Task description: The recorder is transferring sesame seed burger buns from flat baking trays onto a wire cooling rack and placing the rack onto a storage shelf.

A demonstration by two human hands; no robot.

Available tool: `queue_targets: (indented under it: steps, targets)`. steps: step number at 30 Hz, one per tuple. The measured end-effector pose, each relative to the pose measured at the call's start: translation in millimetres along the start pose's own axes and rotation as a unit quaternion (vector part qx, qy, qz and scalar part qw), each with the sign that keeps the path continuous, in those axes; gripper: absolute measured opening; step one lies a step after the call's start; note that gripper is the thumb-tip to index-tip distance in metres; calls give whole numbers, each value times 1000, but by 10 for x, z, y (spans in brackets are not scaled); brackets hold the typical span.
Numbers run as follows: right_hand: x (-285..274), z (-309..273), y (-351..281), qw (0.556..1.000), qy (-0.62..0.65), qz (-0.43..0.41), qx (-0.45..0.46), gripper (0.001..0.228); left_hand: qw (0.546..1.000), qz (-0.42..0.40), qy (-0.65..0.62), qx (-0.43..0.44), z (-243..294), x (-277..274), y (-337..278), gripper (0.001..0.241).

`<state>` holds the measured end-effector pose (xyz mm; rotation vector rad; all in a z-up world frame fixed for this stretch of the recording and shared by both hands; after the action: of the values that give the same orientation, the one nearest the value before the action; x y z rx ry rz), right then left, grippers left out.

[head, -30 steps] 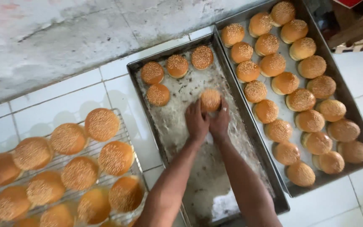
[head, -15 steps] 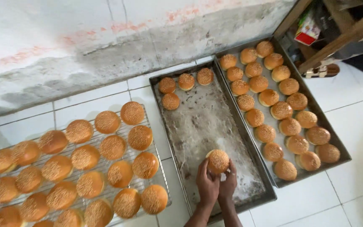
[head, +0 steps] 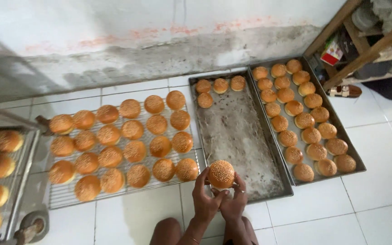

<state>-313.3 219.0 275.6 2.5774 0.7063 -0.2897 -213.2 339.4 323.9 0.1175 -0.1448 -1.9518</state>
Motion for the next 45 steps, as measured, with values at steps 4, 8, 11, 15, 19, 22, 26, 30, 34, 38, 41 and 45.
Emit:
queue_targets:
  steps: [4, 8, 11, 15, 19, 22, 26, 30, 34, 38, 41, 45]
  targets:
    - [32, -361, -144, 999, 28, -27, -39, 80, 1000, 28, -1, -8, 254, -391, -105, 91]
    - [145, -655, -273, 995, 28, -83, -43, 79, 996, 71, 1, 59, 447, -754, -273, 92]
    - [313, -898, -404, 992, 23, -112, -55, 80, 993, 105, 0, 60, 440, -1086, -403, 91]
    - [601, -1241, -589, 985, 29, -151, -81, 81, 990, 125, 7, 59, 463, -1526, -537, 94]
    - [1031, -1569, -853, 974, 42, -199, -102, 79, 982, 181, 23, 43, 473, -2082, -695, 91]
    - [1434, -1777, -1063, 961, 57, -237, -132, 78, 971, 238, 25, 25, 373, -2559, -802, 91]
    - [2051, -2053, -1402, 939, 42, -312, -141, 82, 947, 316, 47, 27, 196, -3256, -995, 87]
    - [2617, -2296, -1769, 909, 27, -384, -159, 84, 934, 352, 63, -13, 75, -3907, -1079, 87]
    - [3174, -2376, -2034, 883, 12, -447, -140, 85, 923, 367, 109, -41, -187, -4438, -1063, 88]
    - [3732, -2365, -2255, 853, 11, -507, -129, 90, 912, 387, 102, -92, -565, -4920, -1003, 89]
    - [4106, -2264, -2388, 833, 5, -543, -106, 94, 910, 383, 121, -107, -682, -5187, -838, 91]
    - [4470, -2126, -2485, 807, -15, -586, -76, 98, 920, 357, 131, -90, -851, -5424, -545, 95]
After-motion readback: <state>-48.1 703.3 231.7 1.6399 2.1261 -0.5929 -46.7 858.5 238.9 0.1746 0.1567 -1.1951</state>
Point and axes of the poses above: each hand's wrist, its own y-axis towards the middle knuckle, its own x-axis out of the palm, z = x × y, the point moved 9 cm from there along y, towards the middle knuckle, and after that the axes turned 12 degrees about -y, right-handed, at the moved point
